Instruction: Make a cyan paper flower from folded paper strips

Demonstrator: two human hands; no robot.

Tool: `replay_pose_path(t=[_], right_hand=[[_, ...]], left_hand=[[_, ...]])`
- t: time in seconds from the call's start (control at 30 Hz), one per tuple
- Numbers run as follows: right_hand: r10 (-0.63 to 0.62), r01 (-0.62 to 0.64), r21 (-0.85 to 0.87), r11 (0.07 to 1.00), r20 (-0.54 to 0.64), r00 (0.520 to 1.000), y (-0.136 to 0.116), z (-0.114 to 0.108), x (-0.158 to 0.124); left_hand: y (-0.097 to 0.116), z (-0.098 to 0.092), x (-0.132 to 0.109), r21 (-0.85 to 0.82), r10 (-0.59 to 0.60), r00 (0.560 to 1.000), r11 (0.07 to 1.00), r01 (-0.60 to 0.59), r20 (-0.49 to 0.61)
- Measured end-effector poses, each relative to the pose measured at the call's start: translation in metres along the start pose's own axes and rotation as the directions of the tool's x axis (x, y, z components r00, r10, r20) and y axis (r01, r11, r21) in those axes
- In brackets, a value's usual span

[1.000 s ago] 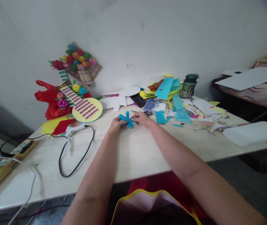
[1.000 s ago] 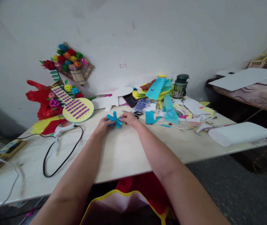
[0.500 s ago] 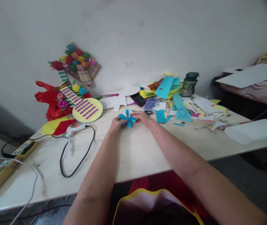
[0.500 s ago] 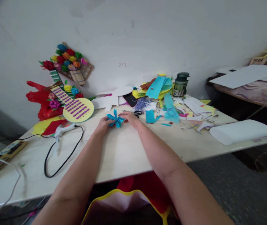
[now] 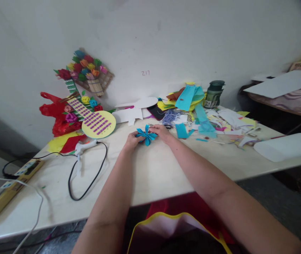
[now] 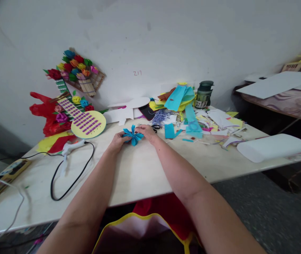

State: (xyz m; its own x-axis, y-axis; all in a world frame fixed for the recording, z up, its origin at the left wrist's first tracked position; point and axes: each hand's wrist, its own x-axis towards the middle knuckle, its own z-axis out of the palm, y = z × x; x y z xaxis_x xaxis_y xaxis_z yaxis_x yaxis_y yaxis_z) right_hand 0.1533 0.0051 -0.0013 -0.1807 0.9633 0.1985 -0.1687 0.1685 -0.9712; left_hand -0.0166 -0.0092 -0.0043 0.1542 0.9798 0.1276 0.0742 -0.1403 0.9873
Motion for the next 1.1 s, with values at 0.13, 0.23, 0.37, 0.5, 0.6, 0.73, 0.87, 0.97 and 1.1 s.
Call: replay_pose_path(t=[0.13,0.23,0.37,0.5,0.6,0.73,0.87,0.97,1.1], right_hand=[[0.011,-0.011,0.009,1.0,0.007,1.0,0.0,0.0,0.0],[-0.008,0.008,-0.019,1.0,0.017,1.0,0.002,-0.002,0.001],[-0.038,0.039,-0.082,0.996,0.004,0.999,0.006,-0.004,0.004],[-0.077,0.062,-0.232,0.971,-0.055,0.996,0.012,-0.004,0.009],[-0.11,0.078,-0.313,0.946,-0.085,0.99,0.016,-0.003,0.013],[-0.141,0.107,-0.283,0.953,-0.101,0.985,0.019,-0.001,0.016],[-0.172,0.131,-0.296,0.946,-0.115,0.978,0.019,0.0,0.018],[-0.204,0.148,-0.34,0.929,-0.133,0.97,0.018,0.0,0.017],[-0.256,0.177,-0.399,0.9,-0.155,0.954,0.012,-0.001,0.013]], left_hand=[[0.003,0.002,-0.003,-0.006,-0.005,1.0,1.0,0.005,0.006],[0.003,0.001,-0.003,-0.006,0.007,1.0,1.0,-0.007,0.014],[0.002,0.001,-0.003,-0.002,0.022,0.999,1.0,-0.022,0.027],[0.003,0.002,-0.004,-0.001,0.013,0.999,1.0,-0.013,0.052],[0.004,0.003,-0.004,0.037,0.012,0.998,0.999,-0.014,0.057],[0.004,0.002,-0.003,0.107,0.014,0.997,0.994,-0.022,0.07],[0.005,0.003,-0.004,0.117,-0.004,0.998,0.993,-0.003,0.059],[0.007,0.005,-0.005,0.036,-0.021,0.999,0.999,0.02,0.032],[0.007,0.005,-0.004,-0.095,-0.029,1.0,0.995,0.028,-0.008]])
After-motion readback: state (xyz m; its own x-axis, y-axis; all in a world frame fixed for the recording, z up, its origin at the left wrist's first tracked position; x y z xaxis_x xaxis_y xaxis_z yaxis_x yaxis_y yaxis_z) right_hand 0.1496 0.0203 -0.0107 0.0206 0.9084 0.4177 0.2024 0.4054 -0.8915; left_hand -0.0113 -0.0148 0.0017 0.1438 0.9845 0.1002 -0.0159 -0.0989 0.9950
